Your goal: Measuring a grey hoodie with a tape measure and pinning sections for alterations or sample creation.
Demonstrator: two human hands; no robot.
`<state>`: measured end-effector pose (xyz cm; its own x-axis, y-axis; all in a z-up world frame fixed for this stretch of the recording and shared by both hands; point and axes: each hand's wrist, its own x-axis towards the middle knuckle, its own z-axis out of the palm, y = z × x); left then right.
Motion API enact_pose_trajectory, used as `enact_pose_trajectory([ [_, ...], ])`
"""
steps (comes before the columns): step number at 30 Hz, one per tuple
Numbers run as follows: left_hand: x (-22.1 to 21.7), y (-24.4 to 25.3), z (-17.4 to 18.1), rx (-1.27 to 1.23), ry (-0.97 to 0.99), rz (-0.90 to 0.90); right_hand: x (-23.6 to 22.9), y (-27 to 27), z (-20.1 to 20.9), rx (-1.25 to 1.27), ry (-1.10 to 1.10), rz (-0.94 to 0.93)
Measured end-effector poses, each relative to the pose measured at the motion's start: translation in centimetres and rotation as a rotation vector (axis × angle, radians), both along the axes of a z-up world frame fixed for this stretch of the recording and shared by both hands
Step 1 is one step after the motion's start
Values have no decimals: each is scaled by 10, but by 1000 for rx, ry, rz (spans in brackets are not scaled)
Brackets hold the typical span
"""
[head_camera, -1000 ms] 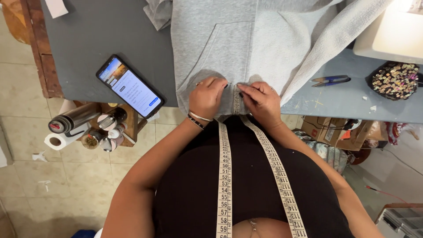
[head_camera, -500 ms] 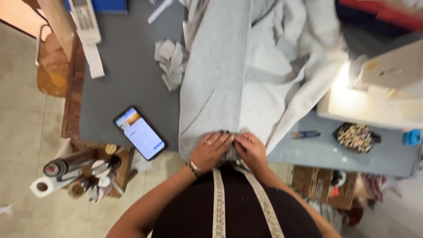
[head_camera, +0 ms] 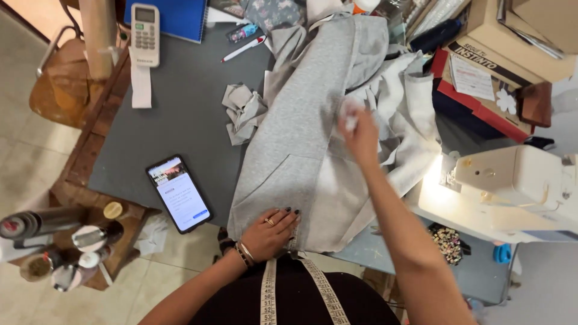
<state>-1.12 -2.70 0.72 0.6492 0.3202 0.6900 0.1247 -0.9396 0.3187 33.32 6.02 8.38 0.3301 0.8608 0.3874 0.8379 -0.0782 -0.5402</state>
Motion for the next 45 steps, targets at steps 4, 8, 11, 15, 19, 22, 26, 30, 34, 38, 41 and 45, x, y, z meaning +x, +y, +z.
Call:
enact_pose_trajectory([
  [4,-9,7,5,-25,223,-76,79,141,14,182,-119,49],
  [8,-8,8,-1,-75,219,-99,139,222,-11,-53,-160,-128],
  [11,-11,7,-2,-82,218,-85,180,263,-28,-213,-172,-208],
  [15,-12,8,1,-68,249,-87,201,293,-13,-70,230,-294],
  [19,-14,11,1,-105,224,-108,165,278,14,-99,452,-222],
  [22,-13,11,0,-88,238,-98,136,277,28,-119,738,-246],
  [26,-13,7,0,-98,246,-102,82,250,79,-289,952,-277],
  [30,-14,8,-1,-107,257,-104,92,239,85,-334,1090,-163],
  [34,-13,8,-4,-122,269,-119,100,231,84,-291,1113,-118],
  [38,-13,7,-2,-118,251,-110,112,220,78,-251,1166,-60],
  [41,-12,9,4,-125,227,-110,96,212,87,-291,1047,-182],
  [45,-10,15,16,-106,154,-110,183,232,-3,37,717,79],
])
